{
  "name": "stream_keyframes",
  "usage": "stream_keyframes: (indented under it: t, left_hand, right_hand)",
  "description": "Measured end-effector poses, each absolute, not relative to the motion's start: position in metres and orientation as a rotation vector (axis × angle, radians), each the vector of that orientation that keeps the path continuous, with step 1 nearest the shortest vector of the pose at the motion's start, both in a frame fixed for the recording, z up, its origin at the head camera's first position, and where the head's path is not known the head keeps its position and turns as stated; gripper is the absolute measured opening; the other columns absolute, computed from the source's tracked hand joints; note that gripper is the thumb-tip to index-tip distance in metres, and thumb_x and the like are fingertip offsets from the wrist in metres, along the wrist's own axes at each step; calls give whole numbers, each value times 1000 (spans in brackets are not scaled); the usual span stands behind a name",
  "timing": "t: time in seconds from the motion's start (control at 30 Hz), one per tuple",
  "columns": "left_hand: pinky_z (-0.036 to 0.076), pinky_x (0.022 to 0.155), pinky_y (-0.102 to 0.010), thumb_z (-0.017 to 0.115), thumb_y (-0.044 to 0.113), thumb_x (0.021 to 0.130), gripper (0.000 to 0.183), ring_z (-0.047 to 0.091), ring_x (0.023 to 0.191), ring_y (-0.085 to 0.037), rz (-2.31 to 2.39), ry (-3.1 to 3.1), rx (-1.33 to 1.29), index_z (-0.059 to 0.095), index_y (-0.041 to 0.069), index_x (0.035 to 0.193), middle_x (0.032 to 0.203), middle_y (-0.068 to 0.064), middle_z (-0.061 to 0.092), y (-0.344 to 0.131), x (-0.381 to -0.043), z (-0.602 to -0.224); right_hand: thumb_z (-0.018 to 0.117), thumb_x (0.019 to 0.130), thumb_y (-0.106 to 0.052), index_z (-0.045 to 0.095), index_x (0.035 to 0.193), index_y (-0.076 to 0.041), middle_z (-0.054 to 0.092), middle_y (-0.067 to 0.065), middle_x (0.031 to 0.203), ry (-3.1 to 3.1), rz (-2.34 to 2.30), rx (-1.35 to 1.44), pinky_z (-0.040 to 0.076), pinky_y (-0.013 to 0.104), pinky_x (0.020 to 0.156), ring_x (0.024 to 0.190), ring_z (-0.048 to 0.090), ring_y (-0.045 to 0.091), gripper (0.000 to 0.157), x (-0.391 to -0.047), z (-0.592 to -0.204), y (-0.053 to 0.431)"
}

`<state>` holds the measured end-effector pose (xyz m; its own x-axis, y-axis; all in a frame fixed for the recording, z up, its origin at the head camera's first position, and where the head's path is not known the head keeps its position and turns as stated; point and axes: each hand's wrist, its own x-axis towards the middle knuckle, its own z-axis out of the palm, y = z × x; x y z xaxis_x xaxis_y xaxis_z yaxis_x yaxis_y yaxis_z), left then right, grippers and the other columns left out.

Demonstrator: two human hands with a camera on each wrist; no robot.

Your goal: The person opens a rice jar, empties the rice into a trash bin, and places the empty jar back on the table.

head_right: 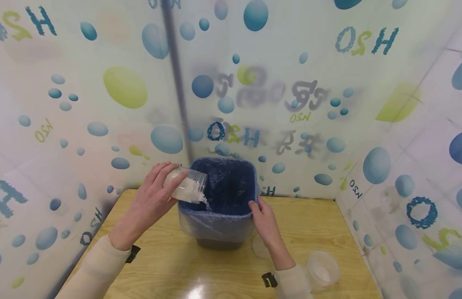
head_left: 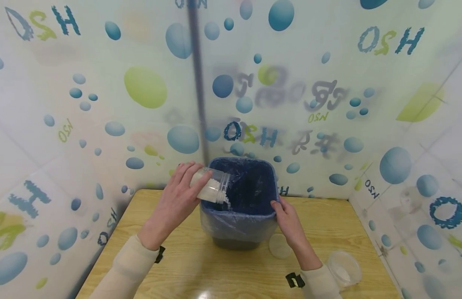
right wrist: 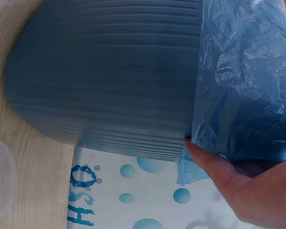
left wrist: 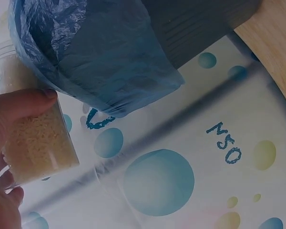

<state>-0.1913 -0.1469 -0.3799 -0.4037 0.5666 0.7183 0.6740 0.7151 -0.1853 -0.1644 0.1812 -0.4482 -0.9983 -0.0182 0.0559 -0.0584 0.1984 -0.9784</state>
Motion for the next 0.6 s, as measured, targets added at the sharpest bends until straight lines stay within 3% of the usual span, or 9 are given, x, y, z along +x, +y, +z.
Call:
stream_keyframes:
  t: [0.2, 0.6]
  left_hand:
    - [43, 110, -53, 95, 5, 66, 86, 47, 131, -42, -139, -2132, -935, 55, 13, 142, 139, -22, 52, -148, -190, -378]
    - [42, 110, -52, 94, 4, 67, 88, 45, 131, -44, -110, -2179, -940, 55, 14, 146, 141, -25, 47, -149, -186, -378]
  right_hand:
    - [44, 110, -19, 47, 151, 4, 49, 23, 153, -2405, 1951, 71, 32, 56, 118, 143, 44, 38, 48, -164, -449, 181]
    - [44, 110, -21, 47, 151, 4, 49, 22, 154, -2413, 1950, 72, 32, 55, 118, 145, 43, 37, 48, -165, -450, 181]
